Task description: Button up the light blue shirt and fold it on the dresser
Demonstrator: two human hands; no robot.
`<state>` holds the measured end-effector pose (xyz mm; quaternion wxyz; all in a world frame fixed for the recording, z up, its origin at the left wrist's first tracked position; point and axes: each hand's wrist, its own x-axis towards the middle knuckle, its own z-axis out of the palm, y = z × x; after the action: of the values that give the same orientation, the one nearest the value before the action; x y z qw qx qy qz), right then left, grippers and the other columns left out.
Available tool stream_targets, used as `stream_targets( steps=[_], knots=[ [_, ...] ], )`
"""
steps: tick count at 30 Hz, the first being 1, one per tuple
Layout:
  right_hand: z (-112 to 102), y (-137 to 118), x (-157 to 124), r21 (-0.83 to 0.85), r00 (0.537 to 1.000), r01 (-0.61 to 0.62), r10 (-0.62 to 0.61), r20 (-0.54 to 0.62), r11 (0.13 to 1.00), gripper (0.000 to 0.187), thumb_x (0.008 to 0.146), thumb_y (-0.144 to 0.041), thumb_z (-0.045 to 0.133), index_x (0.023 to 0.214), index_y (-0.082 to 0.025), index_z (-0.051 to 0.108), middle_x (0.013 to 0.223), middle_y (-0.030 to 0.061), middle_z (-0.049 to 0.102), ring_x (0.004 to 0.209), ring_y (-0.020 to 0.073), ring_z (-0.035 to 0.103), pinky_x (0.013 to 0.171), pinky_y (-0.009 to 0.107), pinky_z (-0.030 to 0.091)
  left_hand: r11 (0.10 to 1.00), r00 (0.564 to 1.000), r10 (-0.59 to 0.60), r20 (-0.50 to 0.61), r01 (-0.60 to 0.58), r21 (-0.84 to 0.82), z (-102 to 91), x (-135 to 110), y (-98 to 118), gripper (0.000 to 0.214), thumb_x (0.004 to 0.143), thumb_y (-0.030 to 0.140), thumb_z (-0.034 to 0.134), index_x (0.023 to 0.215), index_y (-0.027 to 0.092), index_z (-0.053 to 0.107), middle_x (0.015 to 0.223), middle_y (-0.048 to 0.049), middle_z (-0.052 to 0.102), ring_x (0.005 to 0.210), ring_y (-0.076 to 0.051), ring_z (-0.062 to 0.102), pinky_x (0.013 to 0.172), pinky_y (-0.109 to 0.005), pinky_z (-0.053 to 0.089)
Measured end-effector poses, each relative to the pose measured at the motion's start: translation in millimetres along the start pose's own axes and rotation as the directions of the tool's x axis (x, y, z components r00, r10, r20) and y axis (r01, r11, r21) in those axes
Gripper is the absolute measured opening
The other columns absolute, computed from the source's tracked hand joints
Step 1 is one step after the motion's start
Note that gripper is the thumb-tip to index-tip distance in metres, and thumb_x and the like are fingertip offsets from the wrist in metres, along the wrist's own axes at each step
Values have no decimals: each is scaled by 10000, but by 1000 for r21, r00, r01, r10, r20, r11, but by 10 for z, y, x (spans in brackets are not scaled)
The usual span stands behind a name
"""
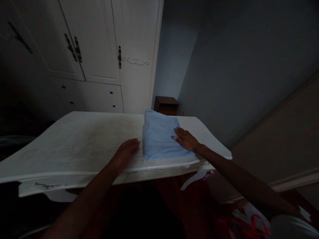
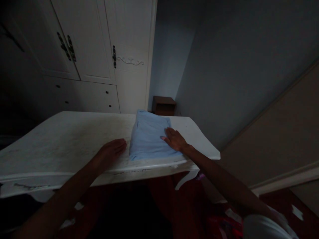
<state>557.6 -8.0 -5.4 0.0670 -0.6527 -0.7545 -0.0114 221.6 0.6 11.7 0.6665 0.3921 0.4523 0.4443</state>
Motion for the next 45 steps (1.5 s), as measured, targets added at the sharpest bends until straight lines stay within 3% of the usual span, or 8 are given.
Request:
stream_targets(
  steps=[6, 17, 20, 24, 27, 31, 40, 45],
  knots=[
    [-152, -68, -302, 268, 994, -106, 110, -1, 958, 787, 930, -705, 207, 1480, -176, 400, 1527, 111, 397, 1431, 299, 322, 1194, 511, 233, 913, 910, -383, 160, 399, -83, 55, 10, 307, 53, 736, 178, 577, 685, 163, 577, 776, -93, 663, 730, -216, 666, 827, -453, 577],
    [-483, -606, -916, 720, 953, 26, 200, -227, 693, 556, 938, -640, 390, 1279, -254, 600, 1384, 84, 574, 1310, 288, 490, 1152, 519, 305, 868, 870, -479, 118, 448, 213, 302, 249, 376, 105, 693, 161, 655, 648, 155, 561, 603, -32, 580, 521, -138, 569, 460, -226, 482],
    [-425, -866, -1057, 875, 966, 27, 213, -148, 484, 473, 939, -603, 443, 1209, -266, 636, 1231, 81, 675, 1176, 274, 599, 1086, 506, 389, 855, 873, -479, 96, 439, 275, 383, 282, 354, 147, 697, 195, 710, 667, 152, 572, 598, -28, 592, 509, -131, 563, 440, -213, 458],
    [-184, -1224, -1101, 995, 992, -99, 81, 99, 1, 515, 891, -637, 514, 1137, -209, 661, 1128, 120, 713, 1027, 270, 676, 962, 500, 484, 865, 878, -460, 135, 408, 293, 484, 276, 311, 218, 698, 257, 758, 817, 133, 624, 724, -66, 673, 604, -169, 631, 543, -263, 536],
    [-12, -1443, -1025, 897, 964, -262, -62, 258, -356, 562, 878, -664, 513, 1100, -167, 656, 1163, 154, 697, 1052, 267, 677, 983, 495, 476, 876, 877, -451, 162, 401, 270, 558, 272, 283, 307, 673, 232, 781, 923, 131, 634, 805, -76, 707, 641, -186, 657, 572, -290, 556],
    [36, -1534, -906, 742, 944, -318, -129, 302, -590, 657, 878, -728, 412, 1083, -144, 634, 1249, 187, 649, 1173, 272, 622, 1093, 484, 388, 893, 877, -437, 200, 396, 214, 627, 293, 320, 329, 658, 161, 784, 951, 124, 639, 810, -64, 722, 620, -168, 662, 561, -265, 566],
    [-97, -636, -806, 865, 951, -31, 252, 180, -501, 725, 862, -785, 193, 1132, -219, 557, 1370, 135, 566, 1337, 258, 468, 1114, 498, 371, 903, 866, -429, 258, 416, 105, 558, 266, 557, 80, 785, 84, 655, 848, 130, 637, 712, -47, 709, 573, -150, 676, 602, -255, 607],
    [-214, -225, -521, 805, 895, -287, 155, 419, -520, 739, 912, -699, 93, 1051, -173, 593, 1107, 169, 704, 1161, 300, 613, 989, 537, 467, 880, 843, -475, 253, 459, 123, 412, 197, 523, 49, 785, 116, 653, 827, 137, 637, 668, -43, 706, 546, -166, 678, 574, -265, 605]
  ],
)
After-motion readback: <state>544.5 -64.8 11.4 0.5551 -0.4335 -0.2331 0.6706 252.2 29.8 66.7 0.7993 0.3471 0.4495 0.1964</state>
